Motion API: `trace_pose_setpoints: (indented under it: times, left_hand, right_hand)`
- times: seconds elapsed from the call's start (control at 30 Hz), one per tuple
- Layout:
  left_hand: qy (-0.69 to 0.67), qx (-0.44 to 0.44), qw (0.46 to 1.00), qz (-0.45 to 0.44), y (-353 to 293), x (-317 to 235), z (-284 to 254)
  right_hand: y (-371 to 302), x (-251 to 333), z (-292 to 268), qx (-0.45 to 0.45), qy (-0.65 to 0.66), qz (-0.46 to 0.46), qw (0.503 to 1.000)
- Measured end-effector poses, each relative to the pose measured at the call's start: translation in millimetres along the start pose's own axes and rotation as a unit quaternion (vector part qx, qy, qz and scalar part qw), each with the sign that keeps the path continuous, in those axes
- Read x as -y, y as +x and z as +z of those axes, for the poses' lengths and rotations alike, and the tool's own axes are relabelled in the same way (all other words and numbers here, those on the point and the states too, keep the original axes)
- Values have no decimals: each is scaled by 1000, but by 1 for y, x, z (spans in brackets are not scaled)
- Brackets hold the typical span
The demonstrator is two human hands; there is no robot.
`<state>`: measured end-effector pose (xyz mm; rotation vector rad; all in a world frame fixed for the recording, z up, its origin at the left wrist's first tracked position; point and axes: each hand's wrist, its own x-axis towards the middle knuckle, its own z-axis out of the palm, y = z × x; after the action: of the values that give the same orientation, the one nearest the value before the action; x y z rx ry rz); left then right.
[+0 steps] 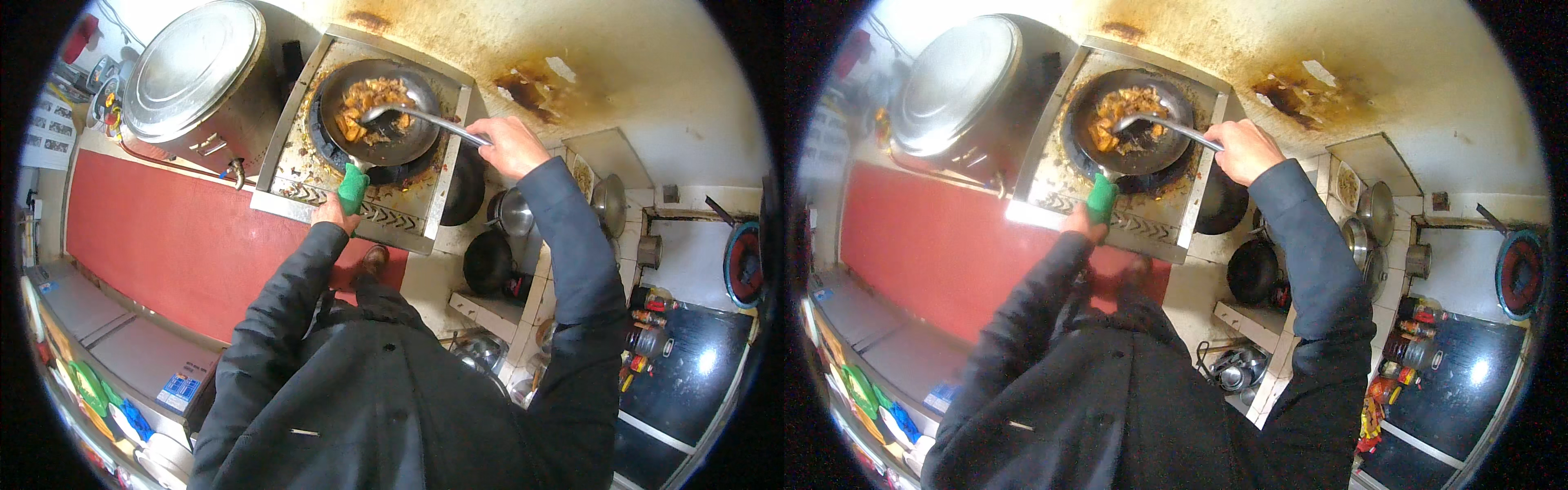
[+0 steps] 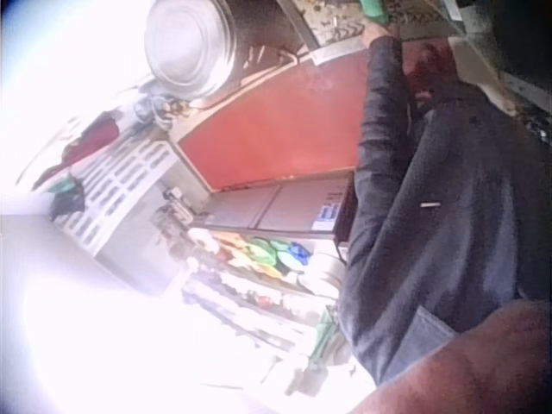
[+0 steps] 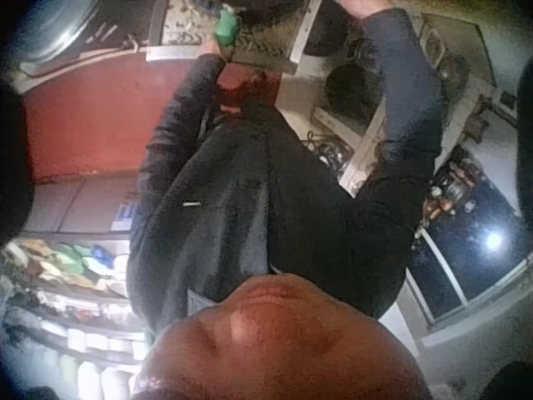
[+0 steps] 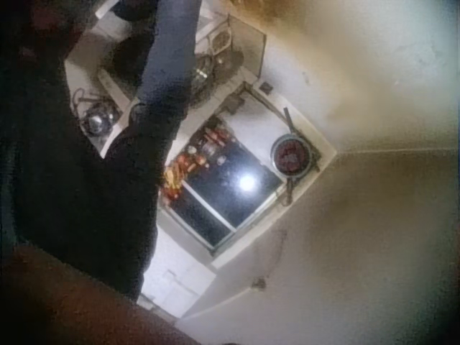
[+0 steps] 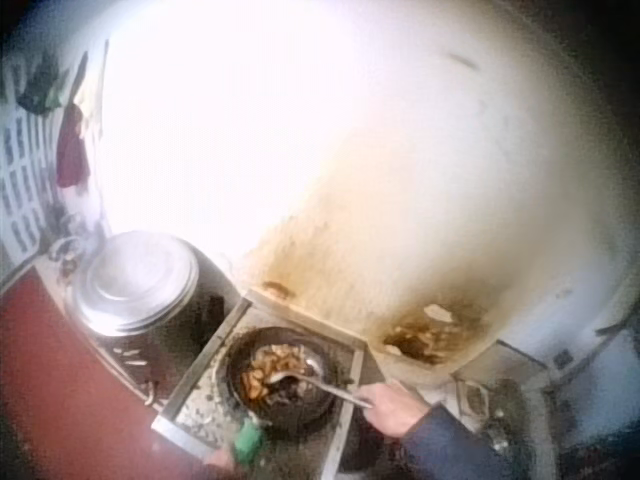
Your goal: The person stir-fries food in a wok using a ladle, then adds bean sprouts and continues to mix the ingredients. The person briefly moves to the sink area before returning to the wok to finish cooking.
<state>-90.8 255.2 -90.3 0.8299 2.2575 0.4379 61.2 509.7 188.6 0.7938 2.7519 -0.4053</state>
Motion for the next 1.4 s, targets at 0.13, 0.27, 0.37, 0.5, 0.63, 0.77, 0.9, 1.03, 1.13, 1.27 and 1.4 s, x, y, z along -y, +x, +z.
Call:
trace_pose_setpoints:
  times: [0.13, 0.27, 0.37, 0.5, 0.63, 0.77, 0.9, 1.03, 1.13, 1.27, 1.4]
  left_hand:
    - [4, 1, 1000, 0, 2, 4, 1]
    - [6, -14, 1000, 16, 0, 4, 2]
    - [4, -12, 1000, 6, 1, 4, 0]
    - [1, 9, 1000, 4, 0, 3, -6]
    - [0, -9, 1000, 3, -3, 4, -6]
    - [10, 3, 1000, 12, 0, 3, -5]
    - [4, -5, 1000, 5, 4, 8, 4]
    - [-2, -9, 1000, -3, 7, 9, 4]
    - [-8, -18, 1000, 5, 0, 7, -3]
    - [-3, -10, 1000, 5, 3, 8, 2]
    - [-3, -2, 1000, -2, 0, 5, -5]
  right_hand:
    - [-53, -3, -24, -46, 49, -5, 998]
    - [-80, -2, -55, 46, 22, 26, 998]
    - [-62, -2, -23, 59, 57, -31, 996]
    - [-24, 30, 29, 0, 57, 38, 998]
    - [-50, 15, -3, -34, 60, 13, 998]
    - [-73, -1, -23, 16, 23, -19, 999]
    - [-35, 17, 27, -12, 1, 15, 1000]
    - [-44, 6, 32, -90, 82, -12, 992]
    - [-91, 10, 8, -66, 60, 6, 996]
    - [-88, 19, 29, -9, 85, -3, 996]
    - [-49, 23, 78, -76, 126, 30, 989]
